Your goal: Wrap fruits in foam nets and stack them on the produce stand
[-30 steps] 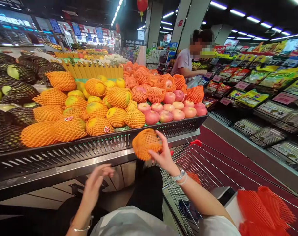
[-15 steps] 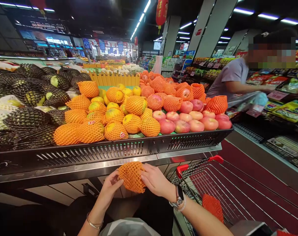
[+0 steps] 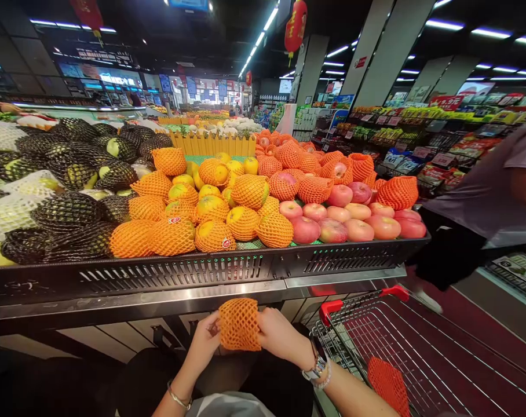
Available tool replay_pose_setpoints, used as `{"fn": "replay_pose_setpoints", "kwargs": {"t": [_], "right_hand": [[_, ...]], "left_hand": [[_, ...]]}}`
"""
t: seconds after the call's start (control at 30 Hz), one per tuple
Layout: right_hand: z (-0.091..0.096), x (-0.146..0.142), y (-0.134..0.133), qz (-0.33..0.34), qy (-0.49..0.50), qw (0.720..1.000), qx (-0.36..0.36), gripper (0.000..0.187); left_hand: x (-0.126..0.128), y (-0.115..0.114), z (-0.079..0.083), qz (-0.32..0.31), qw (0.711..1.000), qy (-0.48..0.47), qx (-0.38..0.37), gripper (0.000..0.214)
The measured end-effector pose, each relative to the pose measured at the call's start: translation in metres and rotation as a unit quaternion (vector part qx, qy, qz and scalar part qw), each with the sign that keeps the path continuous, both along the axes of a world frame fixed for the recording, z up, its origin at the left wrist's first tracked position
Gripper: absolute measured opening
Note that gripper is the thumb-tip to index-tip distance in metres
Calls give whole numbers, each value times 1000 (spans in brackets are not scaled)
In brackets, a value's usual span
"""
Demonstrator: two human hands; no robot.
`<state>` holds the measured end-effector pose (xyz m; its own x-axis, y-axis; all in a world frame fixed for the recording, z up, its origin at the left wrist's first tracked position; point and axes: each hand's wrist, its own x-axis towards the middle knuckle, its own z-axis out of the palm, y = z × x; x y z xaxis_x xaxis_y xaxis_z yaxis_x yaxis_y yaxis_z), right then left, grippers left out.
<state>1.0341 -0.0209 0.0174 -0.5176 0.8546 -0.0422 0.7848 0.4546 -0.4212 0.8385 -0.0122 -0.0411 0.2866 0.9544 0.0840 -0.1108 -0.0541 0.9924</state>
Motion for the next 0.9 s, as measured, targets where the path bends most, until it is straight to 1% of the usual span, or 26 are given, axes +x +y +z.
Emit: {"fn": "replay_pose_setpoints", "kwargs": {"t": [0.07, 0.13, 0.17, 0.2, 0.27, 0.3, 0.33, 0.37, 0.4, 0.43, 0.47, 0.5, 0.53, 0.57, 0.6, 0.63, 0.7, 0.73, 0.8, 0.87, 0.9], "right_hand": [[3, -5, 0, -12, 104, 995, -4, 14], [5, -10, 2, -15, 210, 978, 4, 13], [5, -13, 3, -1, 236, 972, 5, 13], [6, -15, 4, 24, 241, 970, -4, 13], [8, -18, 6, 93, 209, 973, -41, 14], [12, -18, 7, 117, 191, 973, -55, 17], [17, -17, 9, 120, 185, 974, -56, 20], [26, -14, 12, 99, 196, 975, -41, 22], [38, -12, 15, 58, 221, 973, -9, 24], [53, -11, 19, 11, 257, 966, 34, 24], [71, -11, 25, -32, 292, 952, 82, 23], [90, -13, 32, -54, 316, 939, 125, 23], [112, -18, 42, -58, 320, 931, 163, 23], [133, -27, 54, -50, 296, 935, 188, 22], [153, -38, 69, -34, 257, 942, 214, 23], [171, -52, 86, -35, 214, 948, 233, 24], [198, -82, 128, -73, 108, 960, 247, 31], [206, -97, 151, -114, 46, 963, 239, 36], [210, -121, 194, -186, -50, 961, 200, 40], [205, -135, 229, -218, -81, 958, 168, 41], [200, -138, 242, -227, -89, 958, 154, 43]], "left_hand": [[-1, -1, -2, -15, 999, 31, -5, 21], [-6, -4, -3, -16, 998, 59, 27, 21], [-9, -6, -3, -7, 996, 65, 53, 23], [-13, -7, -3, 7, 994, 66, 83, 23], [-21, -11, -2, 40, 987, 53, 143, 22], [-26, -12, -3, 63, 983, 44, 165, 21], [-31, -13, -4, 90, 979, 33, 178, 20], [-36, -14, -7, 121, 976, 20, 180, 20], [-42, -14, -11, 156, 973, 5, 171, 20], [-47, -14, -15, 195, 969, -15, 150, 21], [-53, -14, -20, 234, 964, -36, 121, 22], [-58, -13, -26, 267, 958, -57, 91, 22], [-63, -13, -31, 295, 950, -74, 66, 22], [-67, -13, -36, 315, 944, -86, 47, 22], [-70, -14, -40, 329, 939, -92, 35, 23], [-73, -15, -43, 338, 936, -93, 29, 23], [-76, -20, -46, 350, 932, -90, 21, 23], [-77, -22, -46, 355, 930, -90, 16, 21], [-79, -27, -47, 363, 927, -90, 10, 16], [-83, -31, -47, 371, 924, -93, 6, 15], [-86, -31, -48, 376, 921, -99, 4, 16]]}}
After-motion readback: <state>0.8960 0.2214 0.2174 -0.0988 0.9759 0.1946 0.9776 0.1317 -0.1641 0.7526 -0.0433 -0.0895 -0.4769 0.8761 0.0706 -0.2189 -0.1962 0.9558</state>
